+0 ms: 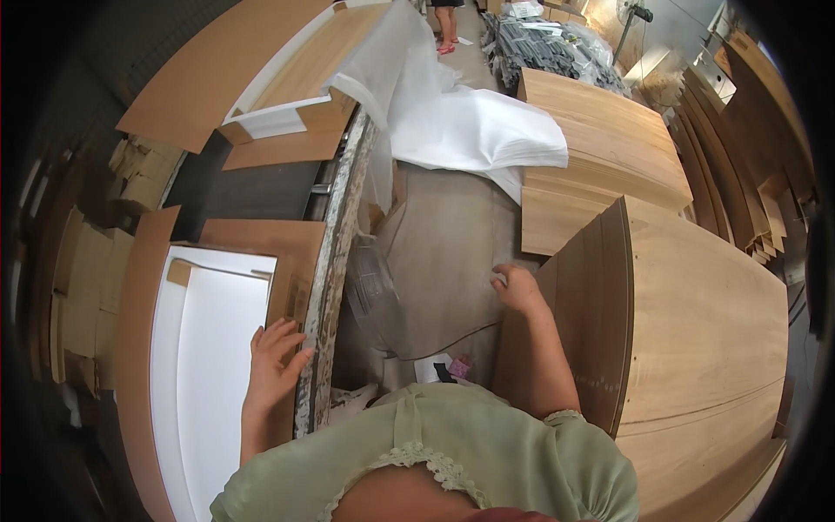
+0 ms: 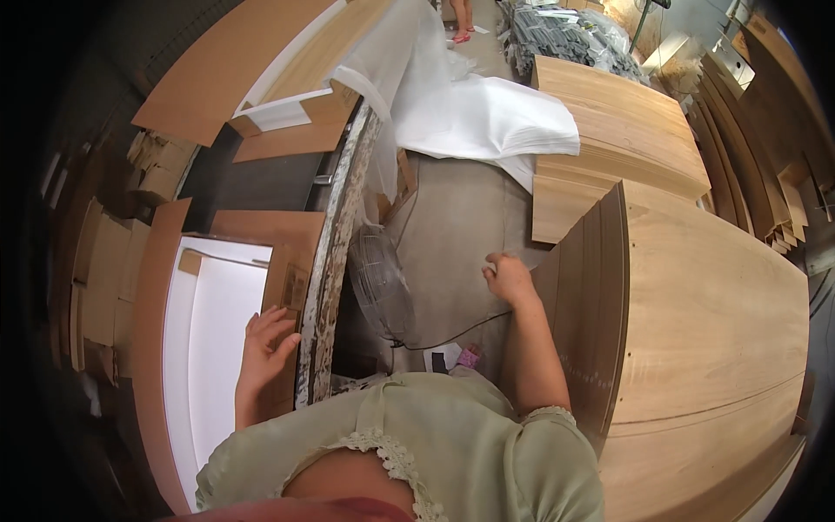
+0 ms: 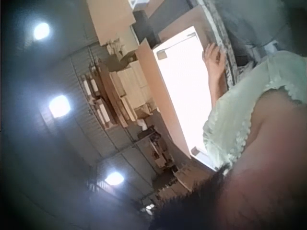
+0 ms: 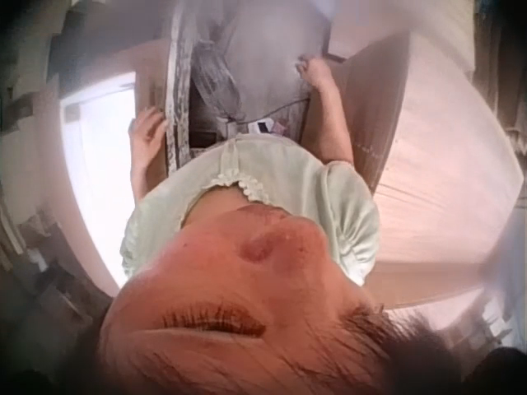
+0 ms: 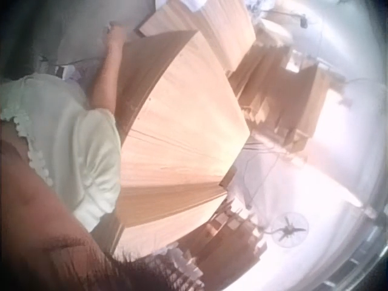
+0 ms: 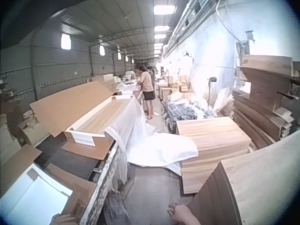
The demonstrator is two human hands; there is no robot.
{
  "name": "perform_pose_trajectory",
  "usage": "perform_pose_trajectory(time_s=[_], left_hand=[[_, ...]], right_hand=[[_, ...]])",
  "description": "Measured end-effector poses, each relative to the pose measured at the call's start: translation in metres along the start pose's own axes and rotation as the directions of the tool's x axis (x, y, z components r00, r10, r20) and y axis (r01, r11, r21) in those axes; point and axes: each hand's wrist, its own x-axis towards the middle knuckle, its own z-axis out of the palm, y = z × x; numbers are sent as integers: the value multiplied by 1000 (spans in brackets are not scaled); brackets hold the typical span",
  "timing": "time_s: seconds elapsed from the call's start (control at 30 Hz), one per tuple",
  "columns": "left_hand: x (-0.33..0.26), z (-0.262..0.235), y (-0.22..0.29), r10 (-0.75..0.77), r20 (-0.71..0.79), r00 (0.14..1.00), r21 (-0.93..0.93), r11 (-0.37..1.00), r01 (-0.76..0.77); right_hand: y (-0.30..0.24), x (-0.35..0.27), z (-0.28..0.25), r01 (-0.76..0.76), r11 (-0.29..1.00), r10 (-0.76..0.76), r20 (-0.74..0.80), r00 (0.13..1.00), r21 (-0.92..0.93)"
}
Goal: The person places wood panels into cardboard boxes lined with foam, then covers the panels with foam sheets and closes the boxes by hand.
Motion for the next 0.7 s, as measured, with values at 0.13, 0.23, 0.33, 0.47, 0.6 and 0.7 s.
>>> perform_pose_trajectory(time_s=[0.13, 0.23, 0.33, 0.47, 0.6, 0.7], left_hand=[[56, 61, 43, 63, 5, 998, -50, 997, -63], [94, 113, 61, 241, 100, 965, -143, 964, -225], [125, 177, 56, 86, 538, 838, -411, 896, 172], [182, 229, 26, -63, 829, 555, -432, 558, 709], [298, 257, 9, 79, 859, 506, -468, 521, 714], [400, 250, 1, -54, 844, 534, -372, 658, 655]], right_hand=[[23, 44, 1, -82, 993, 71, 127, 989, 81], [35, 89, 14, -69, 986, 55, 93, 994, 154], [49, 125, 17, -88, 983, 58, 176, 983, 164], [115, 146, 44, -192, 968, 130, 329, 935, 163], [195, 163, 72, -482, 864, 418, 326, 848, 147], [213, 184, 59, -692, 711, 577, 459, 676, 125]])
